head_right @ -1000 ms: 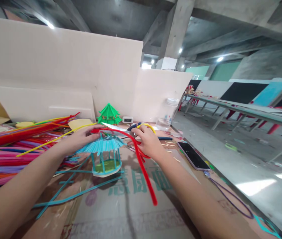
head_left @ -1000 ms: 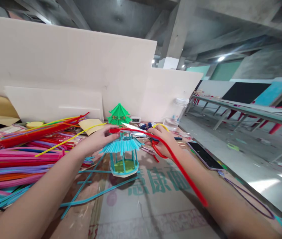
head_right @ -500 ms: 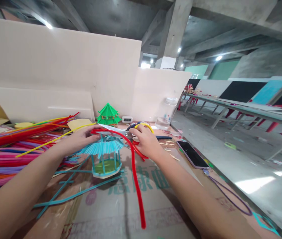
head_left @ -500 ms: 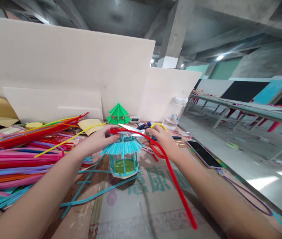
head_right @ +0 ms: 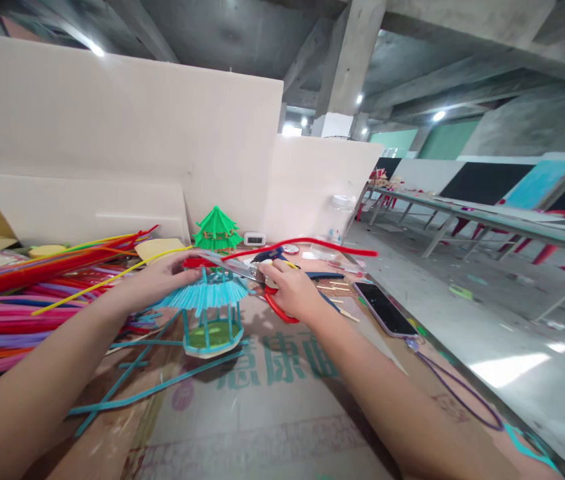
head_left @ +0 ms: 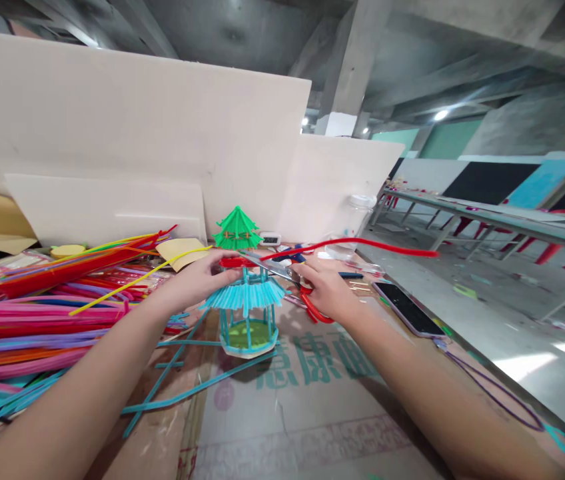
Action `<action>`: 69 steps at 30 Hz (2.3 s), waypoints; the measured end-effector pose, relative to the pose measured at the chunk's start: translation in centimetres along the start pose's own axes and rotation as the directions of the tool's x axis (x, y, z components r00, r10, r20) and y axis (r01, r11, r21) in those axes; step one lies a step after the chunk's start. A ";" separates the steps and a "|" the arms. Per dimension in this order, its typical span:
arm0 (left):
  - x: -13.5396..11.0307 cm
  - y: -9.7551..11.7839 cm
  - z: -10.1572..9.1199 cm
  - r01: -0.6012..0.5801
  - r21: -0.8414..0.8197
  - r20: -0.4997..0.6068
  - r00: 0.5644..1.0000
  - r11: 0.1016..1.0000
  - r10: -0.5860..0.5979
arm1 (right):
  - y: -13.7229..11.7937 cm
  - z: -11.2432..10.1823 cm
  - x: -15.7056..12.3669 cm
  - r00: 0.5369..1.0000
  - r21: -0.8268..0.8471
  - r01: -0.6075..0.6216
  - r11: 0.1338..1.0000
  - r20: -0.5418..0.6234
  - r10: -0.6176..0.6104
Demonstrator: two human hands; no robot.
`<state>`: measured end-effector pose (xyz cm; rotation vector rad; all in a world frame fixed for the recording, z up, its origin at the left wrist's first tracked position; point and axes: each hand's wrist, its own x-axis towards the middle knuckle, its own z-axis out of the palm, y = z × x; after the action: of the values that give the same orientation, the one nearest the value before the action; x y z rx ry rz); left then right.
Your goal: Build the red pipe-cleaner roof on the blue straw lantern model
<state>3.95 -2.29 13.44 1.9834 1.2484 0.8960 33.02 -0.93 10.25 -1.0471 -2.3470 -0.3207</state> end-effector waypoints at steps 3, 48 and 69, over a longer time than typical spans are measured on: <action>0.1 -0.3 -0.1 0.035 -0.006 -0.016 0.999 0.999 -0.035 | -0.3 0.0 0.2 0.998 0.058 -0.054 0.997 0.039 0.052; 0.1 -1.0 1.2 -0.352 0.298 -0.232 0.875 0.888 0.425 | -4.3 -2.0 2.0 0.927 0.766 -0.354 0.537 0.212 0.309; 0.3 -1.4 1.6 -0.215 0.195 -0.180 0.951 0.957 0.250 | -2.5 -2.8 2.2 0.892 0.980 -0.149 0.132 0.076 0.446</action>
<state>4.65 -1.78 11.48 2.2596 1.2562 1.1651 31.06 -2.43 13.77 -0.6534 -1.4354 1.0949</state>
